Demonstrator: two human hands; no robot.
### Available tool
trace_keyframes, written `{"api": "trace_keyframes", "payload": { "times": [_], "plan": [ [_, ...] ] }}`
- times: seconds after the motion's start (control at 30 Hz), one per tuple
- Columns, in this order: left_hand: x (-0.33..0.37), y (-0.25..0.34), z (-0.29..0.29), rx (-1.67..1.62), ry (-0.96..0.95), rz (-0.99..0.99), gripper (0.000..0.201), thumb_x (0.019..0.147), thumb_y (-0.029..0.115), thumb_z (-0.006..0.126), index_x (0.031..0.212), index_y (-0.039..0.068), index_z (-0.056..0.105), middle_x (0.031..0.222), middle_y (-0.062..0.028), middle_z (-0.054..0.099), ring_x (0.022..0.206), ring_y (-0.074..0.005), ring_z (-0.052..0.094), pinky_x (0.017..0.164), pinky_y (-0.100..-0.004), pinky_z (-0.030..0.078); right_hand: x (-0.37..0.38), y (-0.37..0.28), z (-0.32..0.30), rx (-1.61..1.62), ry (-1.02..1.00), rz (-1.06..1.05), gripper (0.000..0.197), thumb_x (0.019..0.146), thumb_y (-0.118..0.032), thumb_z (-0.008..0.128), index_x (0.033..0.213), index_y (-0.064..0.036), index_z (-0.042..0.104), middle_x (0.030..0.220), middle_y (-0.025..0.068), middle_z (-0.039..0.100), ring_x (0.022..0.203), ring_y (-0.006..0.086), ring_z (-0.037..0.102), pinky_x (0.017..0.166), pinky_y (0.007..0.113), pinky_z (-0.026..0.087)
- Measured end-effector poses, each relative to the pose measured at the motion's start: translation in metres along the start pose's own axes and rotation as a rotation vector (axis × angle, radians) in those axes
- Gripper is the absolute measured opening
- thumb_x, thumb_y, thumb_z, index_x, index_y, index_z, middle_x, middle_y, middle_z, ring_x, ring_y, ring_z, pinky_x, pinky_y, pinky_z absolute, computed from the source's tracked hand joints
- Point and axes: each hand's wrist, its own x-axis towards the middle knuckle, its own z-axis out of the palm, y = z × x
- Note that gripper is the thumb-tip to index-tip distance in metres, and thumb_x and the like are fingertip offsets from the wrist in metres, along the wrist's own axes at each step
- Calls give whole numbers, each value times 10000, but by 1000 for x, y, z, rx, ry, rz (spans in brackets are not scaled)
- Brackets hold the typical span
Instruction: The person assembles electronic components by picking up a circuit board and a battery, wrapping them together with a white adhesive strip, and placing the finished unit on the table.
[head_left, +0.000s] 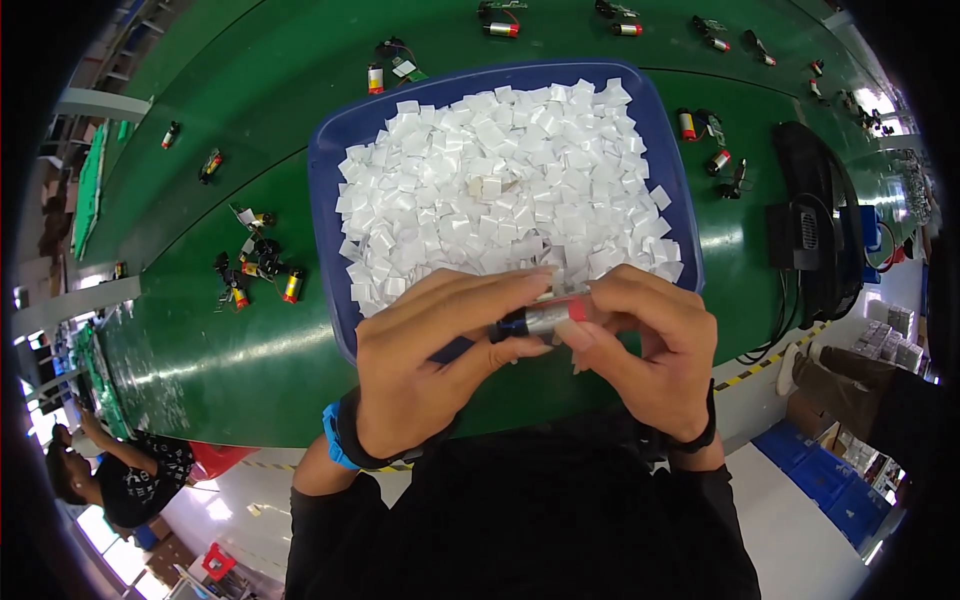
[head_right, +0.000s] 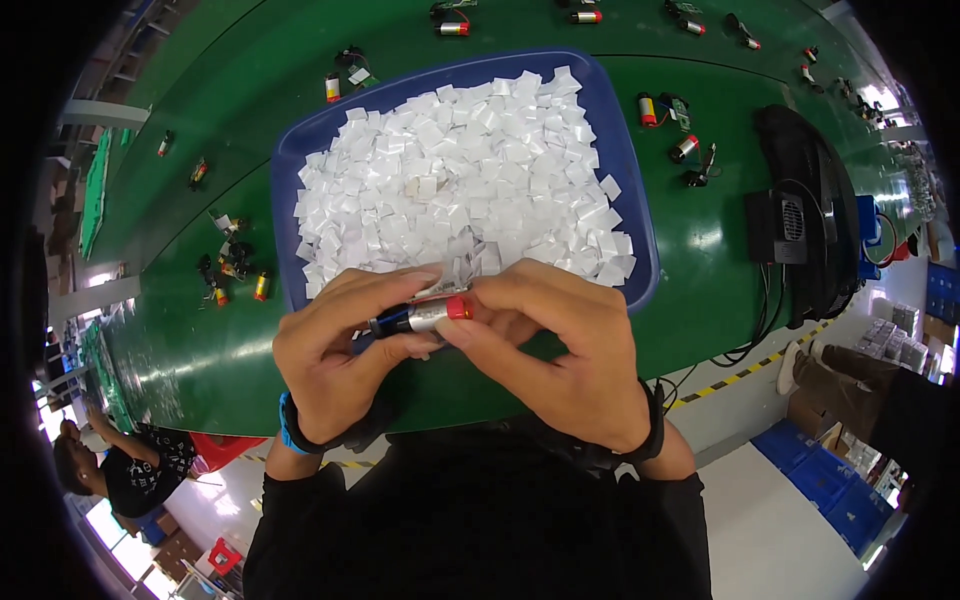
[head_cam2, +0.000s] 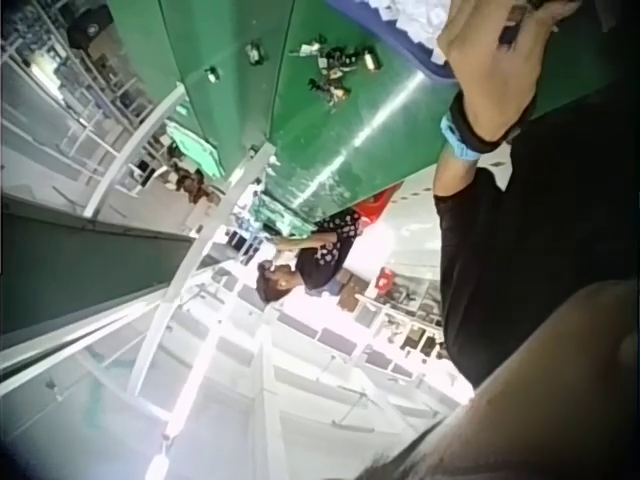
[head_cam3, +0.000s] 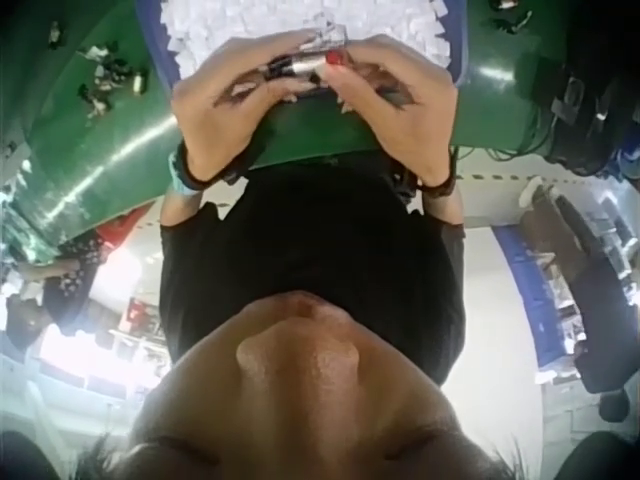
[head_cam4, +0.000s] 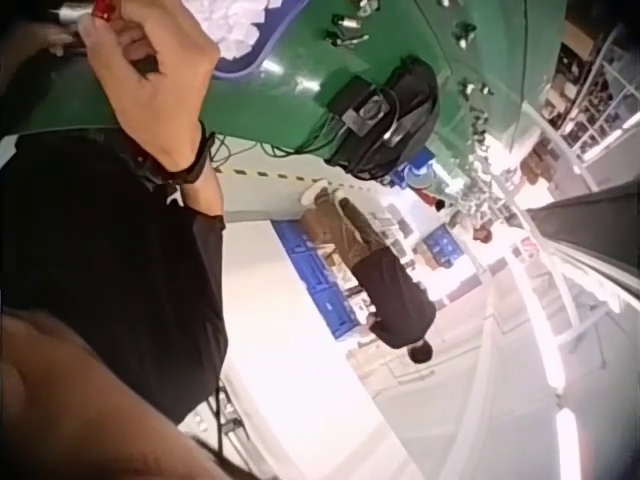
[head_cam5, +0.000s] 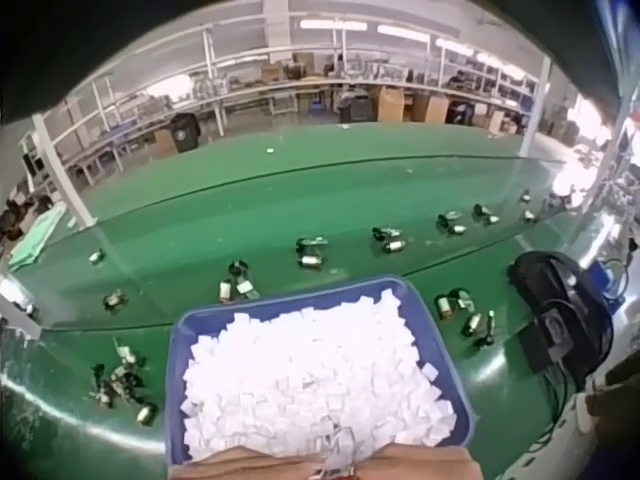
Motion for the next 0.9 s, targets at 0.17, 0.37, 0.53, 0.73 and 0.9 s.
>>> {"api": "trace_keyframes", "payload": {
  "times": [0.17, 0.37, 0.53, 0.73, 0.9],
  "plan": [
    [4, 1, 1, 209, -5, 294, 384, 719, -38, 764, 1094, -8, 687, 1024, -143, 712, 845, -255, 674, 690, -300, 524, -3, 2, -2, 82, -30, -1, 167, 820, 66, 690, 975, 98, 635, 862, 144, 638, 622, 158, 654, 513, 229, 506],
    [1, -1, 2, 295, 30, 379, 342, 724, -27, 770, 1053, -24, 679, 1016, -154, 713, 859, -252, 663, 729, -312, 520, -5, 2, 5, 147, -64, 78, 161, 846, 61, 667, 1002, 92, 636, 867, 141, 638, 620, 160, 653, 513, 234, 512],
    [3, 10, 3, 290, 45, 275, 342, 734, -46, 753, 1062, -17, 662, 1009, -139, 696, 861, -255, 658, 716, -303, 523, -5, 6, 12, 303, -18, 187, 173, 887, 45, 626, 1058, 73, 629, 904, 143, 652, 626, 156, 649, 511, 232, 508],
    [8, 22, -5, 325, 70, 166, 290, 783, -19, 729, 1058, 50, 669, 995, -63, 681, 781, -144, 601, 545, -212, 466, -2, -6, 3, 337, -130, 290, 246, 912, 25, 599, 1158, 36, 608, 937, 120, 687, 629, 120, 639, 514, 210, 495],
    [93, 1, -105, 496, 101, -92, 270, 899, 213, 675, 1102, 37, 648, 980, -20, 680, 713, -30, 540, 534, -185, 375, -12, 5, -9, 166, -114, 117, 277, 900, 19, 614, 1178, 5, 614, 931, 95, 704, 633, 102, 641, 526, 201, 495]
  ]
}}
